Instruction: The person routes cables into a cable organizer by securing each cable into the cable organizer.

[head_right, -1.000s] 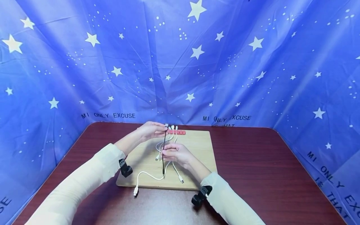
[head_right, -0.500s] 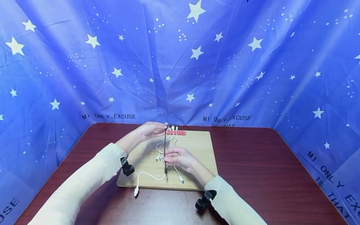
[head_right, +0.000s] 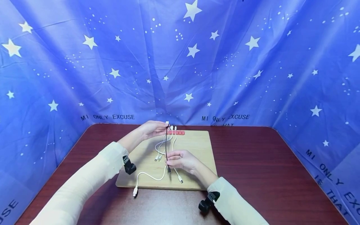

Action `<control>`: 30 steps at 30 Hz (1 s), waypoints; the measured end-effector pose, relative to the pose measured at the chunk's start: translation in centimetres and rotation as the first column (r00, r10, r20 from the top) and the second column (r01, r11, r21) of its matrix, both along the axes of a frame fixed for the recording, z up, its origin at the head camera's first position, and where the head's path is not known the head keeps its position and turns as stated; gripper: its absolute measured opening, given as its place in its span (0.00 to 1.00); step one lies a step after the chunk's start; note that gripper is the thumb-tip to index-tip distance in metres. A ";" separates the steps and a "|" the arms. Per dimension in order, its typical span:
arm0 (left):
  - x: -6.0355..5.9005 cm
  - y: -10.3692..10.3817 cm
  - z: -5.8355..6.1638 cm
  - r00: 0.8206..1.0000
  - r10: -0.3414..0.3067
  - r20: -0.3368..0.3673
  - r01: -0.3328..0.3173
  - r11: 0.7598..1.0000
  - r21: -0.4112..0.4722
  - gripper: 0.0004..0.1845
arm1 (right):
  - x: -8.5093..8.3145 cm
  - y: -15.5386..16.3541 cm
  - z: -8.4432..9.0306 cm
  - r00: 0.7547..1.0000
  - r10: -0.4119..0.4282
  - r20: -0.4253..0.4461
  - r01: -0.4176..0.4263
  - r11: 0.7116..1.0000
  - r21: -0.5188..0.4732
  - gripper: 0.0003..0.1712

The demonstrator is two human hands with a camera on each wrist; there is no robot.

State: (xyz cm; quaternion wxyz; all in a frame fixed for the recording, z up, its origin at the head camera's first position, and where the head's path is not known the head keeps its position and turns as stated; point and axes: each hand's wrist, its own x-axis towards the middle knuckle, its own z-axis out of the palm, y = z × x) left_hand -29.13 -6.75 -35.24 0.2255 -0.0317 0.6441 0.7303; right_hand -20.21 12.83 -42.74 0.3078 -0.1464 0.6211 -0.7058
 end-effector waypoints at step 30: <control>-3.5 1.7 -1.1 0.998 0.050 0.024 -0.051 0.998 0.027 0.22 | -0.1 1.0 0.4 0.931 -0.363 -0.025 0.364 0.924 0.116 0.24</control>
